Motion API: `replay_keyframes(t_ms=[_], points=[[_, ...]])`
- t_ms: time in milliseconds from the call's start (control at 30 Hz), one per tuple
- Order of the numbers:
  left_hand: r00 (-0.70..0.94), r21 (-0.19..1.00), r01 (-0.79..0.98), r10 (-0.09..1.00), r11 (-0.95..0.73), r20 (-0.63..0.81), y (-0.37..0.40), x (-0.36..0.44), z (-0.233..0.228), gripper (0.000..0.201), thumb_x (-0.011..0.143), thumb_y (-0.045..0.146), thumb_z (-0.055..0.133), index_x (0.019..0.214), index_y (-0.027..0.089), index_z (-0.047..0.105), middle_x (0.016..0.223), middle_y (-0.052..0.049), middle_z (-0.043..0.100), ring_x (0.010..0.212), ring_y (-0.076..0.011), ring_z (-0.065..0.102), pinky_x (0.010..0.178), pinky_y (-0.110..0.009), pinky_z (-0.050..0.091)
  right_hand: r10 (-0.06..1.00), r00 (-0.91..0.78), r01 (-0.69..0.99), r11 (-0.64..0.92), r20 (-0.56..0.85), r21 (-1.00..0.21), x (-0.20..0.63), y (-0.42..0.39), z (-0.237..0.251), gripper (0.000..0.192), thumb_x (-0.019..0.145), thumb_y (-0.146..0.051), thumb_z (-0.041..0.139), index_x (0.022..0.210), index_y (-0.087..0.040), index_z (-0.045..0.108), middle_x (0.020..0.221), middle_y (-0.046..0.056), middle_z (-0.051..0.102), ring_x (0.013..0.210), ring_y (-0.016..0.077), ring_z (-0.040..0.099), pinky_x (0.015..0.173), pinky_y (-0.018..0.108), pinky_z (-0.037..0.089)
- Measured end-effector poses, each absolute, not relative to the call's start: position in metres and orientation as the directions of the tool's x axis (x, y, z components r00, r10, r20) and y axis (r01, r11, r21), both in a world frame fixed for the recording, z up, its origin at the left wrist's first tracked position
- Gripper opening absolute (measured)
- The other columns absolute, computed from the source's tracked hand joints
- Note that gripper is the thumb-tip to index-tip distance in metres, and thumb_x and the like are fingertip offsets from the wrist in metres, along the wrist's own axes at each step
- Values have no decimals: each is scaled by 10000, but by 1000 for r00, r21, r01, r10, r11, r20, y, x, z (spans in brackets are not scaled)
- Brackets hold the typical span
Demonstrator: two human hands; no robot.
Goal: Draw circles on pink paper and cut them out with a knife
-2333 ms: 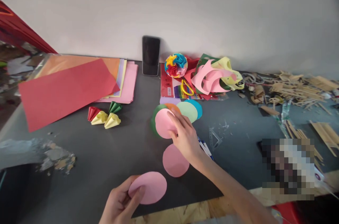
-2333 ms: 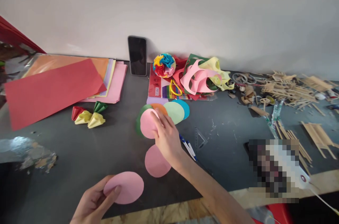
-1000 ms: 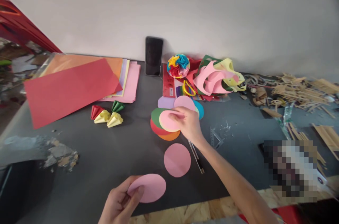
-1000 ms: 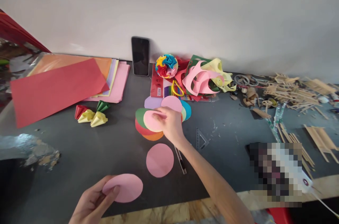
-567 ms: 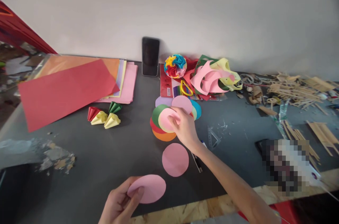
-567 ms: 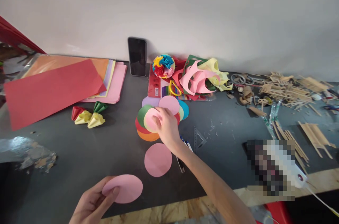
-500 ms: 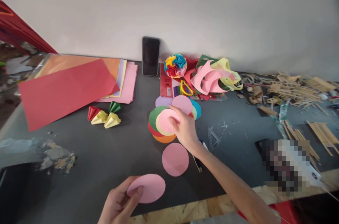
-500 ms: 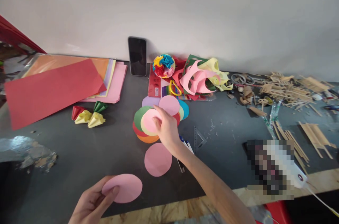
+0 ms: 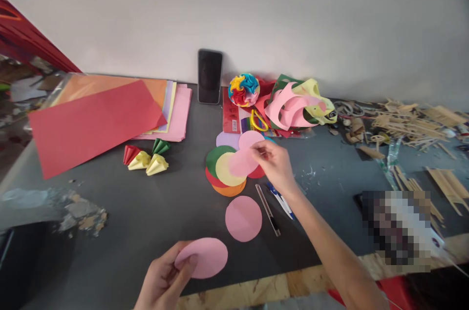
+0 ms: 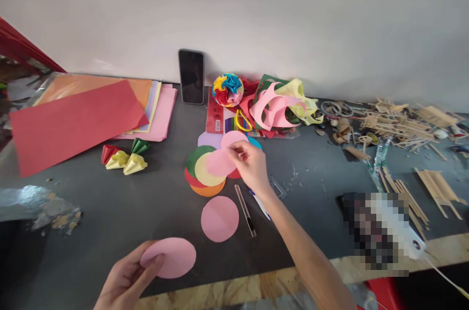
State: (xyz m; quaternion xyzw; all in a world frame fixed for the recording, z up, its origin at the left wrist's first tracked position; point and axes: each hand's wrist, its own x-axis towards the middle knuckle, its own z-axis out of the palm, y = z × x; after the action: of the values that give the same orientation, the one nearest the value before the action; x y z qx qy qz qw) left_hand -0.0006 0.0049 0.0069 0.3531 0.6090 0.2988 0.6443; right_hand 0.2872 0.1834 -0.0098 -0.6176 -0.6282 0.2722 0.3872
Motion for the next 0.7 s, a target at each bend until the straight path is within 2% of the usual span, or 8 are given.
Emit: replay_keyframes(t_ms=[167,267,333,433,500,567,633,700], points=[[29,811,71,812,581,-583,6,-5,5,425,762,608,752,960,233,749,761,23,638,791,-187,570,725,-246,462,994,-55,429,-63,-96,-901,295,151,4,391,908,-430,726,1228,-215,659,877,18,789,773,178,737,684,277,545],[22,820,62,821,569,-571,7,-7,2,416,773,602,746,974,238,750,788,19,666,796,-186,590,725,-243,476,938,-238,598,-63,-252,-799,283,119,10,259,913,-390,741,1148,-282,731,909,-7,789,760,169,719,700,286,535],[34,833,103,835,543,-548,5,-9,-1,397,798,593,727,977,239,755,777,20,671,778,-176,595,709,-230,484,960,-221,730,47,-170,-682,277,111,8,219,907,-377,754,1107,-287,754,974,14,783,884,208,719,772,322,546],[76,872,218,883,439,-463,1,-8,-6,347,885,539,645,1056,257,752,874,-14,755,798,-186,668,718,-233,539,992,-86,845,120,90,-521,284,129,-3,275,977,-401,659,1213,-279,731,1148,70,742,1090,257,667,925,382,534],[176,918,319,938,233,-300,-2,-2,-10,270,953,425,568,1119,292,734,1062,-49,802,899,-198,744,768,-247,586,976,35,906,60,215,-420,295,155,-13,388,979,-459,636,1302,-253,702,1186,113,700,1107,290,632,941,416,528],[386,915,381,922,-132,-27,-4,9,-15,263,972,269,518,1139,307,718,1174,-60,801,1019,-191,769,833,-247,609,957,81,949,12,280,-316,305,180,-22,533,916,-534,696,1344,-216,686,1230,149,664,1128,333,593,940,452,522],[598,773,353,762,-527,246,-3,24,-20,302,940,145,519,1134,273,711,1147,-58,814,1133,-201,748,925,-268,615,958,53,961,27,280,-276,308,194,-30,527,891,-548,720,1296,-210,717,1232,136,674,1128,336,578,942,457,510],[671,540,407,642,-737,370,-1,37,-24,302,918,106,528,1098,250,724,1152,-43,814,1200,-236,721,989,-322,620,961,41,952,45,274,-302,307,199,-35,430,897,-518,725,1208,-223,758,1197,104,708,1095,314,579,930,440,499]])
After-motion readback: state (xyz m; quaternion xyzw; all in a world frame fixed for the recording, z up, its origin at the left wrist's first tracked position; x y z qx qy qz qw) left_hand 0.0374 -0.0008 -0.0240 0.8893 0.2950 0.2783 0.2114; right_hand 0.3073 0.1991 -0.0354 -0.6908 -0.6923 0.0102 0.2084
